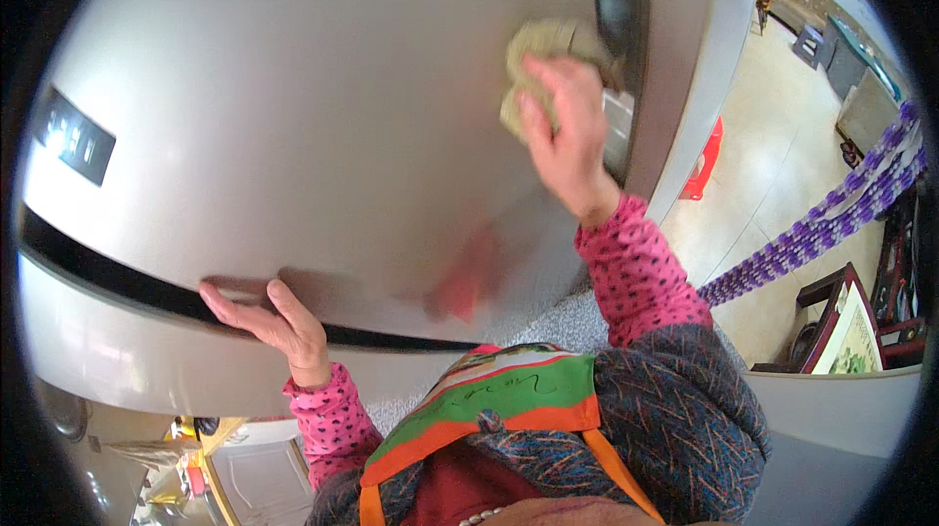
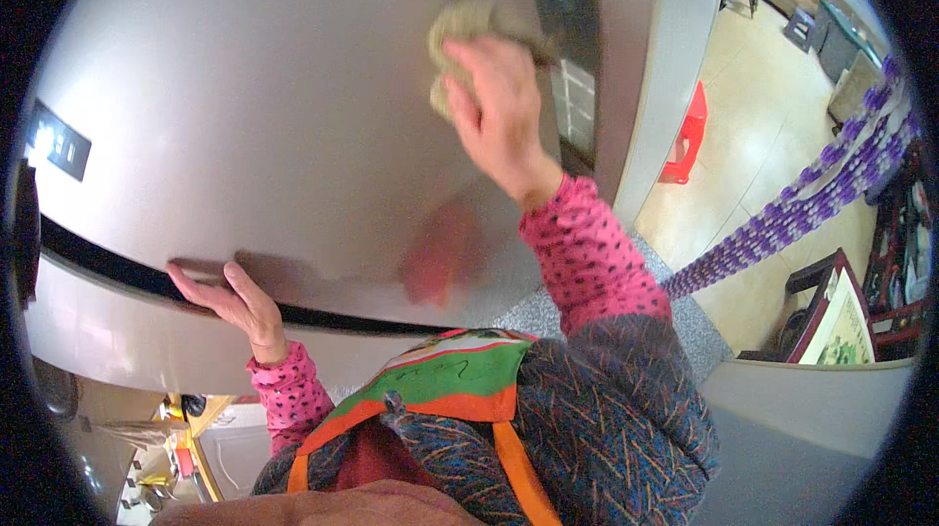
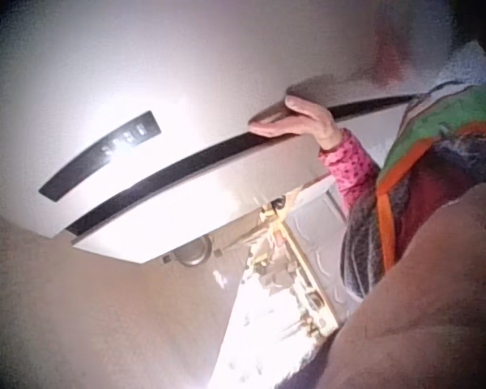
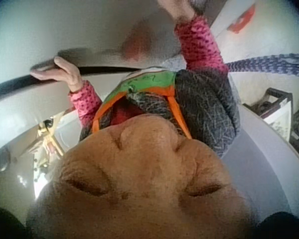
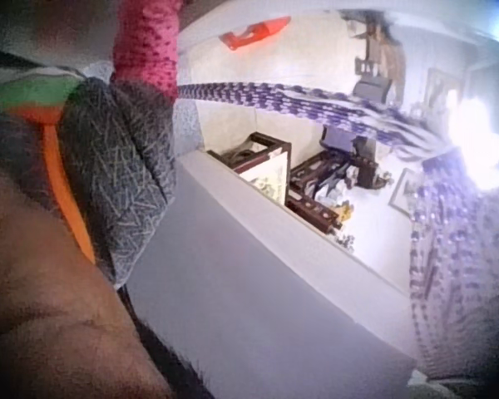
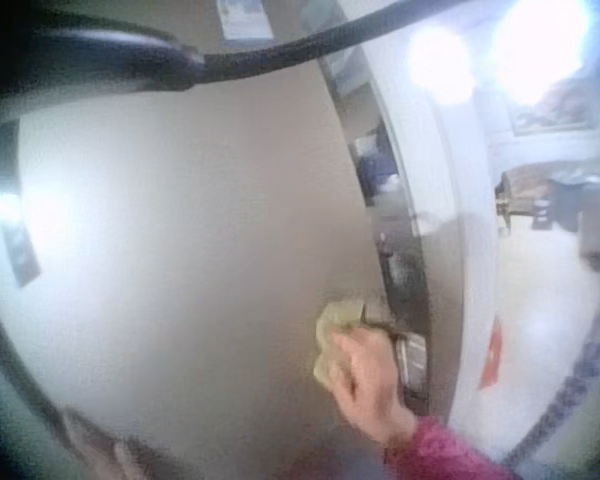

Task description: The person wipes a white cabinet door with a cloth, then walks to the kitchen sink to wet and wring the cloth. They proceed to wipe the exterior of a stainless steel refrigerator and a red cabinet door with the damp cloth.

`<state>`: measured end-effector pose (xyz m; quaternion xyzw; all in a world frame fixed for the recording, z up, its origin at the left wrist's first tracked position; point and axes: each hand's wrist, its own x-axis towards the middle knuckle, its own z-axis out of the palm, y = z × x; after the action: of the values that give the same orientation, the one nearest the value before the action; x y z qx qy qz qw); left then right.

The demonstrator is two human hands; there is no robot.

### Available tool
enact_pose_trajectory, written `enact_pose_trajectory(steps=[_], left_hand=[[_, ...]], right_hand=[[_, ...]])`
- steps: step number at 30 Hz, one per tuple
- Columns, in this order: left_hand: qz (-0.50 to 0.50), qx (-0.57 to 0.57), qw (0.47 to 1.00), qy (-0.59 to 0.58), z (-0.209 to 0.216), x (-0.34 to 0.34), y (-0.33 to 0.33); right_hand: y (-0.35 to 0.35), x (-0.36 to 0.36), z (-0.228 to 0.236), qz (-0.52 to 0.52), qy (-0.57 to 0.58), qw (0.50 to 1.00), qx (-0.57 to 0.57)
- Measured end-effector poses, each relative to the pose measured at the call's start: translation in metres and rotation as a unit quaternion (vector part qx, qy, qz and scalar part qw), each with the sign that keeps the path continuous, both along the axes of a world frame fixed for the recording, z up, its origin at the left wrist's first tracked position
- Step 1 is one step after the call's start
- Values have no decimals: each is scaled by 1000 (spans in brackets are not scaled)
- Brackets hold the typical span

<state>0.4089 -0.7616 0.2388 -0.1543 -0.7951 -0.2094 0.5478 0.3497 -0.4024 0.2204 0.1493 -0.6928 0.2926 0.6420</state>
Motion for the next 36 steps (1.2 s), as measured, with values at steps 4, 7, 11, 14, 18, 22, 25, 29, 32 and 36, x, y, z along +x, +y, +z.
enact_pose_trajectory(steps=[4,7,11,14,18,22,25,29,32,36], left_hand=[[55,-16,998,41,-11,-14,-8],[76,-28,996,27,-15,-15,-14],[74,-27,997,28,-17,-15,-16],[61,-21,997,33,-19,-18,-15],[32,7,998,46,-21,-18,-10],[37,6,998,40,-21,-14,-11],[35,3,998,44,-20,-12,-13],[22,0,999,46,-19,-10,-13],[16,6,999,40,-19,-10,-11],[24,15,999,31,-21,-8,-15]], right_hand=[[-13,10,-96,9,-93,995,-21],[-10,16,-139,21,-120,993,-10],[3,11,-115,9,-134,991,-19],[27,-4,-57,-29,-81,996,-3],[65,-22,35,-90,6,995,47],[110,-16,146,-279,236,920,145],[119,-2,213,-358,198,901,146],[106,2,207,-471,-8,873,127],[124,-30,124,-530,-53,820,208],[124,-17,27,-385,-183,853,302]])
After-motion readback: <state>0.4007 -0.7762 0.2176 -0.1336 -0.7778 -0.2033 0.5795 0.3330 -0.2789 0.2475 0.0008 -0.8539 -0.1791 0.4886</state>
